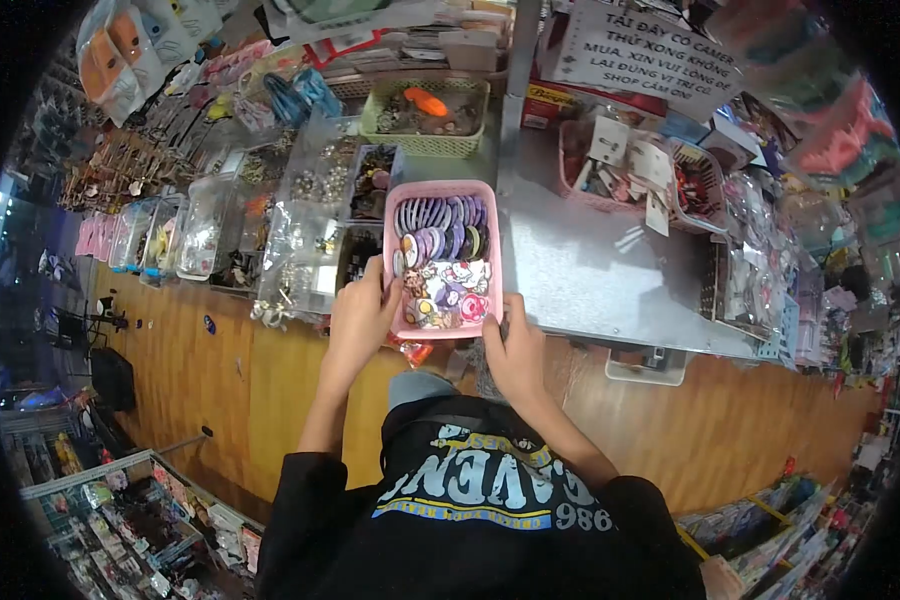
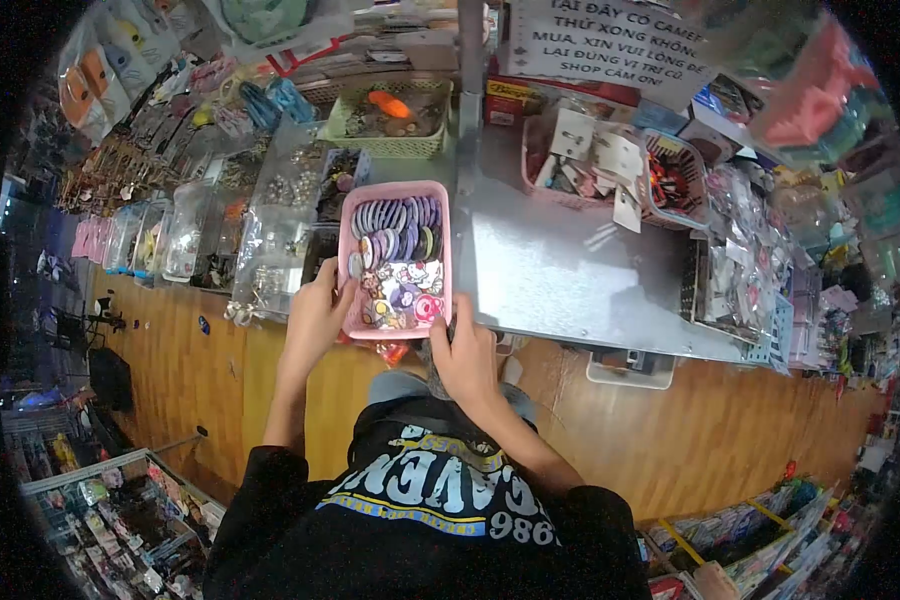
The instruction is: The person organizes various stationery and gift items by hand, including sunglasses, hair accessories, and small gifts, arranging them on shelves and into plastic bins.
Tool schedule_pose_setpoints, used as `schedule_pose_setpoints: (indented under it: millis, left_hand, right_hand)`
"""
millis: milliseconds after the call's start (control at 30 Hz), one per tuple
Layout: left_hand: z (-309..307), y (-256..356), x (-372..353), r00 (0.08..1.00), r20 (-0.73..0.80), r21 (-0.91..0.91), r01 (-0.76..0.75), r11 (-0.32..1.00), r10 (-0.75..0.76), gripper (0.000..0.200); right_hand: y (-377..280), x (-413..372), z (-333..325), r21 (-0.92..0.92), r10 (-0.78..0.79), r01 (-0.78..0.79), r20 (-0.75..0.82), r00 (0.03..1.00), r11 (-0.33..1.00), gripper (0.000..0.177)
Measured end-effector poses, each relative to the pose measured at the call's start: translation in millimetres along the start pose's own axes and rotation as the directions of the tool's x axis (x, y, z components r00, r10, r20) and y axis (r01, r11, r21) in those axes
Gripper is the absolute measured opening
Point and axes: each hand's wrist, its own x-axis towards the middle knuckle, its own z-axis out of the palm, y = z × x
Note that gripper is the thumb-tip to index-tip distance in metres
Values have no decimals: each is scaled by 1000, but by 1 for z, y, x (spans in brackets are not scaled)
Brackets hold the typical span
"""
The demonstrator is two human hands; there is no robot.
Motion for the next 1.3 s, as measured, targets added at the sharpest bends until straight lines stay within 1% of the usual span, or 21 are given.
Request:
schedule_pose_setpoints:
  millis: [67, 100, 233, 267, 333, 367, 467, 700, 767, 800, 867, 900, 933, 967, 1000, 1067, 1100, 1167, 1200, 1267, 1300]
  left_hand:
    - [-1, -13, 14, 999, 24, 205, -43, 978, 39, 23]
    - [4, -24, 21, 989, -21, 215, -137, 967, 145, 23]
    - [21, -40, 45, 968, -142, 223, -173, 959, 207, 31]
    - [22, -41, 49, 968, -136, 221, -179, 959, 212, 31]
    - [22, -43, 57, 947, -206, 230, -197, 953, 245, 34]
    - [27, -48, 62, 917, -249, 286, -238, 928, 311, 37]
    - [29, -48, 79, 924, -200, 361, -239, 901, 325, 39]
    - [30, -53, 109, 965, -93, 299, -207, 931, 244, 37]
    - [23, -56, 111, 988, 60, 143, -151, 978, 143, 38]
    - [20, -53, 107, 988, 59, 143, -153, 978, 145, 38]
    - [12, -43, 87, 995, 60, -255, -66, 965, 84, 40]
    - [9, -39, 78, 997, 19, -429, -64, 901, 80, 42]
    - [3, -34, 70, 997, 16, -429, -66, 901, 81, 42]
    - [-4, -30, 62, 981, 194, -652, 111, 750, 23, 42]
    - [-7, -28, 54, 928, 373, -788, 309, 532, 15, 43]
    - [-3, -25, 38, 897, 429, -829, 343, 441, 109, 37]
    - [1, -22, 32, 879, 469, -820, 396, 414, 90, 32]
    - [13, -22, 19, 810, 555, -808, 472, 351, 189, 31]
    - [17, -16, 11, 779, 595, -792, 527, 310, 198, 39]
    - [28, -7, -1, 718, 667, -744, 636, 204, 199, 42]
    - [36, -5, -4, 717, 667, -744, 636, 203, 200, 42]
  right_hand:
    - [-3, 7, 15, 13, 33, -33, 8, 999, 999, 26]
    - [-3, 8, 23, -30, 29, -29, -15, 999, 999, 26]
    - [3, 12, 53, -92, 75, -83, -81, 994, 992, 27]
    - [2, 15, 55, -93, 81, -89, -87, 993, 992, 27]
    - [-4, 25, 54, -228, 101, -121, -98, 990, 966, 30]
    - [-1, 30, 56, -232, 80, -105, -112, 990, 967, 33]
    - [-10, 42, 53, -337, 115, -145, -108, 987, 930, 33]
    - [-6, 73, 47, -387, 84, -124, -119, 989, 914, 34]
    - [-7, 74, 39, -383, 114, -141, -92, 989, 913, 35]
    - [-4, 75, 33, -382, 113, -140, -94, 989, 913, 35]
    - [7, 80, 13, -148, 140, -139, -2, 990, 979, 35]
    - [12, 83, 7, -148, 138, -137, -2, 990, 979, 35]
    - [18, 88, 2, -104, 108, -104, 34, 994, 989, 34]
    - [22, 92, -3, -59, 75, -71, 70, 995, 996, 34]
    - [19, 95, -9, -61, 73, -68, 73, 995, 996, 34]
    - [2, 101, -26, -205, 27, -16, 52, 998, 979, 32]
    - [-3, 105, -34, -206, 20, -7, 58, 998, 978, 32]
    - [-8, 110, -51, -305, -16, 72, 182, 983, 950, 31]
    - [-8, 114, -58, -307, -19, 76, 183, 983, 949, 31]
    - [-11, 123, -68, -469, -25, 144, 250, 968, 871, 31]
    - [-23, 130, -71, -542, 19, 163, 314, 949, 825, 30]
